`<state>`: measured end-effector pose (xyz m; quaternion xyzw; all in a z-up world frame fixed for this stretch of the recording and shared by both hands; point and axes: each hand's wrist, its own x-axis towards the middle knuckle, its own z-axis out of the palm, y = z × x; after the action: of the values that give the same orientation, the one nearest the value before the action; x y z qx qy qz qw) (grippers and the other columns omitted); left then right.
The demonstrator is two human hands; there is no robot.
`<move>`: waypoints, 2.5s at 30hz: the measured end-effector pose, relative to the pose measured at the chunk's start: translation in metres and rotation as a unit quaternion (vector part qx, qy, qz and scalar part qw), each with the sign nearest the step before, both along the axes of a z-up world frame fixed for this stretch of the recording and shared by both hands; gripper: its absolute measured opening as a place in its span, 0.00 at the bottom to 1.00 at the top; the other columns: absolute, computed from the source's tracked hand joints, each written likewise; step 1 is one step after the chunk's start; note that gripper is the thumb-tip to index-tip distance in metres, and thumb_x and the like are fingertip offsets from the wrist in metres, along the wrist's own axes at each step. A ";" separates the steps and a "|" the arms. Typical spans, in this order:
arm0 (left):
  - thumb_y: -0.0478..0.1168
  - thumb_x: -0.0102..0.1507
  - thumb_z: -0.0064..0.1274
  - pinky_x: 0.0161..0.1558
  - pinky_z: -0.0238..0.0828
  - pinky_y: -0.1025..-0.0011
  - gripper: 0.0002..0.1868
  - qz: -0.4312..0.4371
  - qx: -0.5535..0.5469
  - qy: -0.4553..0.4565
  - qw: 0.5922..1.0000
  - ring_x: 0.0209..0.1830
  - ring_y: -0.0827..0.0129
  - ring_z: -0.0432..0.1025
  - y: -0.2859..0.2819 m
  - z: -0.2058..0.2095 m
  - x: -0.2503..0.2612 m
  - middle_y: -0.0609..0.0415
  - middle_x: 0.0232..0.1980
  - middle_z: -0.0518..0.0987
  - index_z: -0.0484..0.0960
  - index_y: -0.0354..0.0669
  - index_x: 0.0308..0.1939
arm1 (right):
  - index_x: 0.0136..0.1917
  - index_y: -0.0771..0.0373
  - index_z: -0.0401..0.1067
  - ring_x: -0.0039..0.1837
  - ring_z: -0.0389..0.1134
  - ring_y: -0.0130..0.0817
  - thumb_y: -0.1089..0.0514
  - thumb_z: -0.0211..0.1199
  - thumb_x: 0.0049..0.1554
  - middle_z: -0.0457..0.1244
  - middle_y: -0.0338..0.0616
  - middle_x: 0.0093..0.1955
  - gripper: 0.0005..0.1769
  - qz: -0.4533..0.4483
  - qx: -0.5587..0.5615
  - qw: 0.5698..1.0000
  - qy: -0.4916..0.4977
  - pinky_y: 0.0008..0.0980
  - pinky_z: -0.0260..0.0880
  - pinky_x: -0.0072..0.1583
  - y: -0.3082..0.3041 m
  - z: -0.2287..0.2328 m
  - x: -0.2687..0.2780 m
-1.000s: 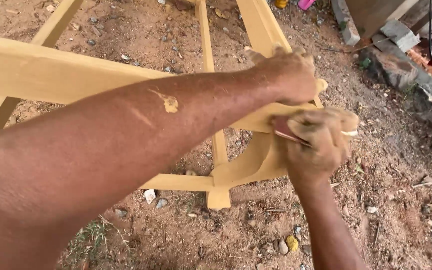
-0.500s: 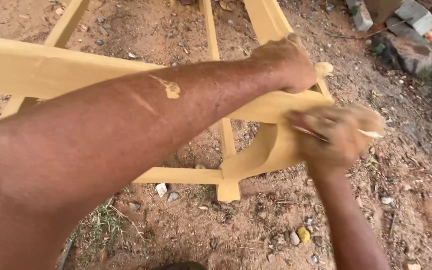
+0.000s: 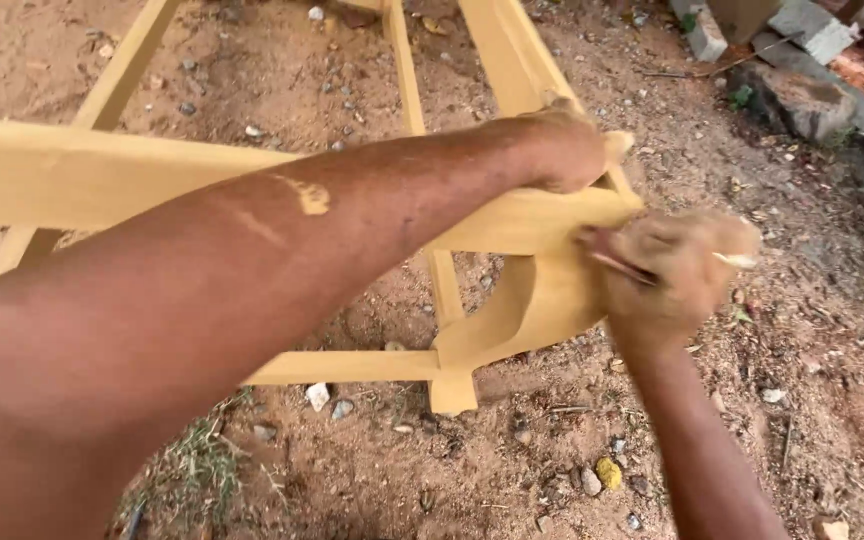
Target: Sanding a wooden furniture frame by hand with sandpaper.
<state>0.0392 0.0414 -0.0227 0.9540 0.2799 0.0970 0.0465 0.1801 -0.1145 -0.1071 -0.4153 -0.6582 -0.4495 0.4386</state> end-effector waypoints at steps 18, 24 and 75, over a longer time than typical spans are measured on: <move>0.63 0.74 0.21 0.62 0.69 0.55 0.36 0.055 -0.087 -0.051 0.993 0.59 0.52 0.72 -0.011 0.008 -0.009 0.27 0.67 0.65 0.59 0.43 0.76 | 0.45 0.59 0.76 0.52 0.71 0.32 0.56 0.82 0.59 0.70 0.42 0.47 0.14 0.090 -0.086 0.987 -0.100 0.35 0.74 0.54 -0.016 0.048 -0.040; 0.55 0.73 0.20 0.61 0.72 0.54 0.33 0.033 -0.052 0.015 0.998 0.56 0.54 0.78 -0.013 0.008 -0.013 0.30 0.65 0.69 0.52 0.54 0.81 | 0.46 0.55 0.80 0.52 0.71 0.34 0.61 0.76 0.57 0.71 0.39 0.46 0.05 0.080 -0.101 0.988 -0.080 0.36 0.73 0.55 -0.021 0.046 -0.067; 0.44 0.73 0.27 0.62 0.69 0.53 0.28 0.005 0.008 0.028 1.000 0.63 0.47 0.71 -0.014 0.010 -0.002 0.29 0.71 0.64 0.51 0.58 0.80 | 0.39 0.56 0.72 0.51 0.71 0.34 0.57 0.81 0.52 0.70 0.38 0.47 0.16 0.032 -0.062 0.987 -0.147 0.44 0.67 0.56 -0.035 0.025 -0.027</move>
<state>0.0373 0.0276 -0.0126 0.9553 0.2849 0.0730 0.0302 0.1534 -0.1496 -0.0821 -0.3496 -0.7548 -0.4501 0.3247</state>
